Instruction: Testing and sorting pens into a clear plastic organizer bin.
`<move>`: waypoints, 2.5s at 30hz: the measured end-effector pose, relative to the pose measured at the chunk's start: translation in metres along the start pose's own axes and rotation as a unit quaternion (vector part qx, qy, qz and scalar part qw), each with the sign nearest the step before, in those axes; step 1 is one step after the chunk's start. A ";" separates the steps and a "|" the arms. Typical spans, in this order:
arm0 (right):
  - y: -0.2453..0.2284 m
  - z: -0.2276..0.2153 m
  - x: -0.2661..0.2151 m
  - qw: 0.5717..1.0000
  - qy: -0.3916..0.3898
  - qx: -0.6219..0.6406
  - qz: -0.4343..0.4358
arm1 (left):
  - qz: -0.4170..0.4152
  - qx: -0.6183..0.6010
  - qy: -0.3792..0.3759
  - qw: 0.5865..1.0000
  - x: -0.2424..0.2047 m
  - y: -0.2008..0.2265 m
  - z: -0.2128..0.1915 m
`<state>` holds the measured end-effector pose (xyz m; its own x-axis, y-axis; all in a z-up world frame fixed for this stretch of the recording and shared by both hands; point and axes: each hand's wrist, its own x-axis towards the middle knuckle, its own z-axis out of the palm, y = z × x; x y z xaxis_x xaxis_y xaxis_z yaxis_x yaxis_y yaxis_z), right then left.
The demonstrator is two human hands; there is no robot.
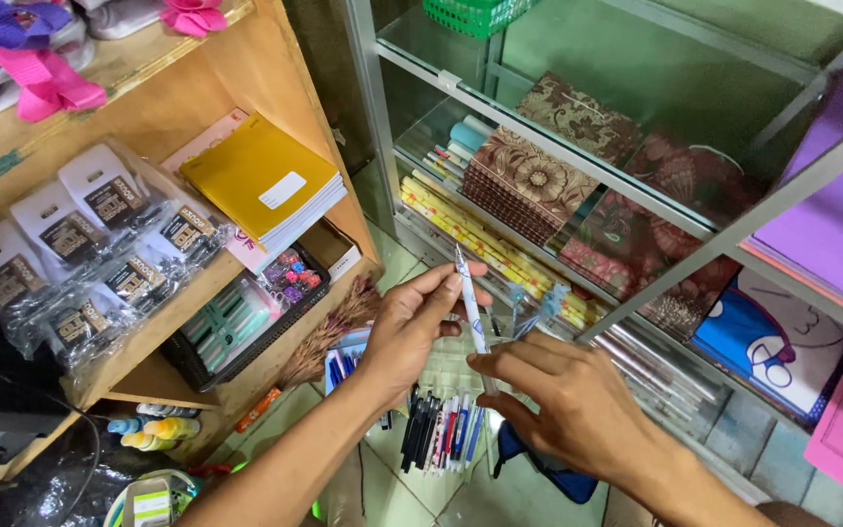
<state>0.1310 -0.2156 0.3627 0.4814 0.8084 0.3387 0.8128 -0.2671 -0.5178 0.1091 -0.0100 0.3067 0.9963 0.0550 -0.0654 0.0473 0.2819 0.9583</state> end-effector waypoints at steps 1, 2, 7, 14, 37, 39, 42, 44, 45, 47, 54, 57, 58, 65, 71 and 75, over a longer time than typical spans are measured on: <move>0.001 -0.001 0.002 1.000 -0.002 -0.002 -0.003 | 0.003 -0.002 0.002 1.000 0.001 0.001 -0.001; 0.000 0.000 0.002 1.000 -0.002 0.004 -0.001 | 0.001 -0.003 -0.002 1.000 0.001 0.001 -0.002; 0.006 0.005 -0.001 0.999 0.005 0.007 -0.031 | -0.004 0.010 -0.004 1.000 0.002 0.000 -0.002; 0.003 0.007 -0.003 1.000 -0.003 0.006 0.002 | -0.001 0.012 -0.012 1.000 0.000 0.001 0.000; 0.068 -0.010 -0.010 0.958 0.100 0.162 0.215 | 0.173 0.441 0.026 0.880 -0.014 0.027 0.011; 0.095 0.000 -0.018 0.922 0.095 0.228 0.298 | 0.175 0.527 -0.014 0.832 -0.022 0.028 0.018; 0.085 0.000 -0.013 0.908 0.014 0.276 0.315 | 0.306 0.540 -0.024 0.784 -0.027 0.023 0.022; 0.081 0.002 -0.014 0.900 -0.007 0.295 0.319 | 0.314 0.556 -0.027 0.769 -0.025 0.023 0.024; 0.079 0.004 -0.013 0.893 -0.028 0.314 0.320 | 0.323 0.573 -0.026 0.753 -0.025 0.024 0.025; 0.072 0.002 -0.010 0.890 -0.018 0.325 0.321 | 0.330 0.573 -0.029 0.750 -0.024 0.027 0.023; 0.056 -0.010 -0.007 0.966 0.027 0.185 0.179 | 0.240 0.544 -0.065 0.802 -0.023 0.034 0.017; 0.034 -0.027 0.002 0.960 0.011 0.171 0.222 | 0.221 0.492 -0.092 0.837 -0.023 0.042 0.016; 0.031 -0.027 0.003 0.960 0.010 0.171 0.223 | 0.220 0.492 -0.092 0.837 -0.024 0.043 0.016; 0.049 -0.016 -0.007 0.947 -0.011 0.185 0.263 | 0.235 0.519 -0.071 0.819 -0.023 0.034 0.015; 0.042 -0.018 -0.003 0.931 0.025 0.241 0.272 | 0.203 0.516 -0.062 0.830 -0.023 0.039 0.019; 0.054 -0.013 -0.010 0.920 0.052 0.275 0.275 | 0.233 0.507 -0.072 0.827 -0.023 0.030 0.018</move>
<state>0.1742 -0.2445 0.3418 0.8224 0.5679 -0.0345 0.1613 -0.2909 -0.9431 0.0890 -0.0199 0.3417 0.9178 -0.2032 0.3412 -0.3815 -0.6894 0.6157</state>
